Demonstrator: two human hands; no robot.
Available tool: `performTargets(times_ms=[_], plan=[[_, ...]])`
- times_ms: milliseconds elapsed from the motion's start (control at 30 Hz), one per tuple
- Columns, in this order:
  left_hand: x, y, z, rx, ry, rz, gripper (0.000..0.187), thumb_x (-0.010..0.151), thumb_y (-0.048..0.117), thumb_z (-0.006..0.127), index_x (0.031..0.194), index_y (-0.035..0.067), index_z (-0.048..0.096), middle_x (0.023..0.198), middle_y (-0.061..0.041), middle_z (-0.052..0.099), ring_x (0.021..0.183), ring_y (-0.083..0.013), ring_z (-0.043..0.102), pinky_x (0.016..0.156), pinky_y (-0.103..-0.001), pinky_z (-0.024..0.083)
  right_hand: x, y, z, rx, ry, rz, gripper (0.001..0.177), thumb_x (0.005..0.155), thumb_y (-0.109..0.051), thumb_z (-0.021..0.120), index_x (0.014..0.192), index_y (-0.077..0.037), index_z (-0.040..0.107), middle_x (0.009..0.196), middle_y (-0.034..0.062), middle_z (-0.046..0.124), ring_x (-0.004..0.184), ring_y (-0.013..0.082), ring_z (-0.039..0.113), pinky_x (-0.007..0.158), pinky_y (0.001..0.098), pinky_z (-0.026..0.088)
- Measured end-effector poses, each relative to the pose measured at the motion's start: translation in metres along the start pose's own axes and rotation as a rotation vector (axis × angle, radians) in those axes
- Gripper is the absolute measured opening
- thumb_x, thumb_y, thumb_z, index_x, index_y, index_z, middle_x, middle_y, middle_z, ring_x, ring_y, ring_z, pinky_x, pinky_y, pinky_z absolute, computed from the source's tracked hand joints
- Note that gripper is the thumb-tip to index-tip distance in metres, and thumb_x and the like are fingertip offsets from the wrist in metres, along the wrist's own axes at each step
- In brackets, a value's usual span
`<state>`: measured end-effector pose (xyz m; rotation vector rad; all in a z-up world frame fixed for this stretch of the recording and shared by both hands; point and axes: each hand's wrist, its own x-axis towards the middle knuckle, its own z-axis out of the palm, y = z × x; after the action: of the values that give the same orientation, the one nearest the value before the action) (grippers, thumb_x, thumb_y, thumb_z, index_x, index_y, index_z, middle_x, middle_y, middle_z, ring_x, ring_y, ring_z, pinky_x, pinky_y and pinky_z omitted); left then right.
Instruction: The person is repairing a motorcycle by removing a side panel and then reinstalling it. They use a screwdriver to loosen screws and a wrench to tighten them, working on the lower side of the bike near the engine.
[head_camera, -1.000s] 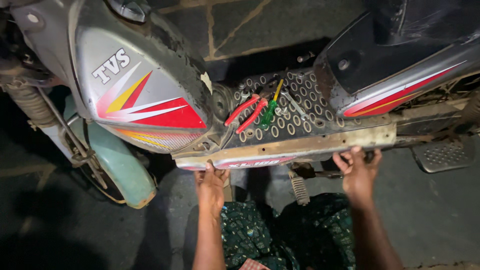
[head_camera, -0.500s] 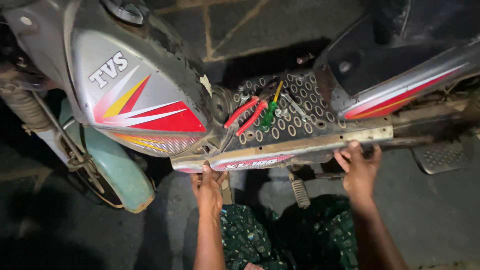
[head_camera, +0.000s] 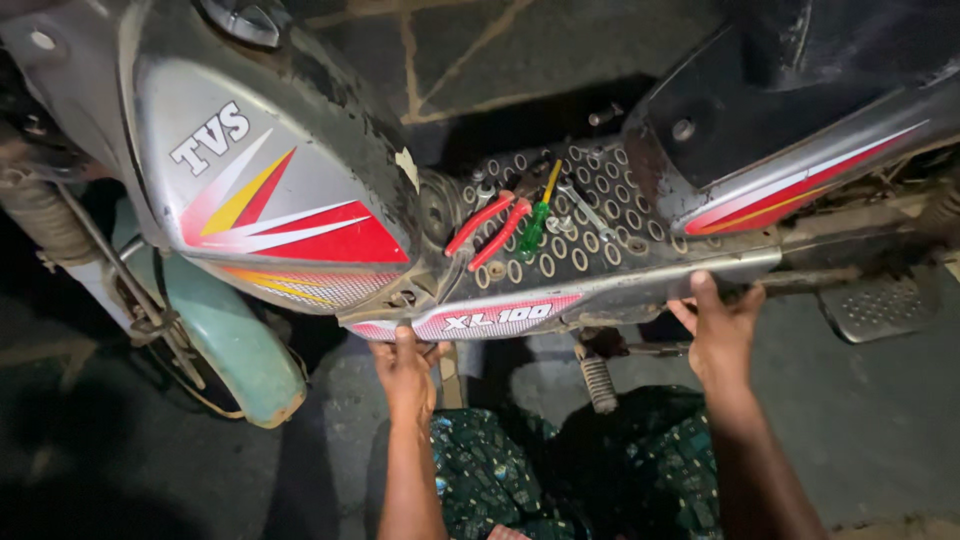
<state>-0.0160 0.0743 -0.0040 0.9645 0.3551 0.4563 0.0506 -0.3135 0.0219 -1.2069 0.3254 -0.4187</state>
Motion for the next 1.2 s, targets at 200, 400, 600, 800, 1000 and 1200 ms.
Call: performTargets(times_ms=[200,400,600,800,1000,1200], plan=[[0.002,-0.004,-0.001,-0.014,0.057,-0.025,0.047,0.1,0.025,0.059,0.141,0.016,0.038,0.119,-0.009,0.066,0.089,-0.0238,0.072,0.066,-0.041,0.063,-0.001,0.01,-0.01,-0.032,-0.034,-0.063,0.062,0.097,-0.011,0.078,0.142,-0.013,0.036,0.136,0.0084,0.056,0.109,0.0173,0.067,0.084,0.0407,0.065],[0.003,-0.011,-0.005,0.014,0.053,0.019,0.057,0.101,0.027,0.061,0.149,0.012,0.035,0.128,-0.015,0.062,0.095,-0.0255,0.071,0.074,-0.04,0.063,-0.001,0.014,-0.005,-0.052,0.01,-0.041,0.065,0.096,-0.013,0.078,0.142,-0.013,0.032,0.127,0.012,0.057,0.098,0.0201,0.066,0.081,0.0408,0.065],[-0.018,-0.011,0.02,0.347,0.188,0.527,0.068,0.105,0.02,0.065,0.155,0.002,0.023,0.16,-0.026,0.033,0.145,-0.035,0.04,0.119,-0.057,0.036,-0.009,0.005,-0.002,-0.099,-0.015,-0.044,0.078,0.098,-0.015,0.074,0.155,-0.014,0.022,0.135,0.0122,0.055,0.107,0.0219,0.063,0.083,0.0401,0.063],[-0.05,0.015,0.035,1.11,0.154,1.129,0.066,0.094,0.031,0.075,0.144,0.006,0.041,0.156,-0.026,0.026,0.15,-0.0456,0.02,0.127,-0.062,0.015,0.007,0.003,-0.015,-0.143,-0.113,-0.492,0.08,0.109,-0.005,0.073,0.169,-0.003,0.019,0.155,0.0129,0.047,0.138,0.0196,0.051,0.114,0.0348,0.048],[-0.048,0.002,0.049,1.37,-0.1,1.078,0.041,0.09,0.029,0.078,0.128,0.015,0.068,0.143,-0.009,0.056,0.144,-0.0368,0.041,0.124,-0.064,0.017,0.009,-0.023,-0.015,-0.154,-0.162,-0.445,0.049,0.109,-0.005,0.068,0.153,-0.001,0.046,0.131,0.0048,0.061,0.115,0.0117,0.056,0.103,0.0277,0.046],[-0.042,-0.016,0.063,1.348,-0.173,1.11,0.066,0.088,0.041,0.081,0.141,0.01,0.056,0.147,-0.015,0.053,0.146,-0.0402,0.037,0.122,-0.066,0.016,0.014,-0.019,-0.014,-0.07,-0.151,-0.28,0.03,0.104,-0.007,0.067,0.131,-0.007,0.055,0.108,-0.002,0.061,0.087,0.0049,0.052,0.072,0.0218,0.042]])
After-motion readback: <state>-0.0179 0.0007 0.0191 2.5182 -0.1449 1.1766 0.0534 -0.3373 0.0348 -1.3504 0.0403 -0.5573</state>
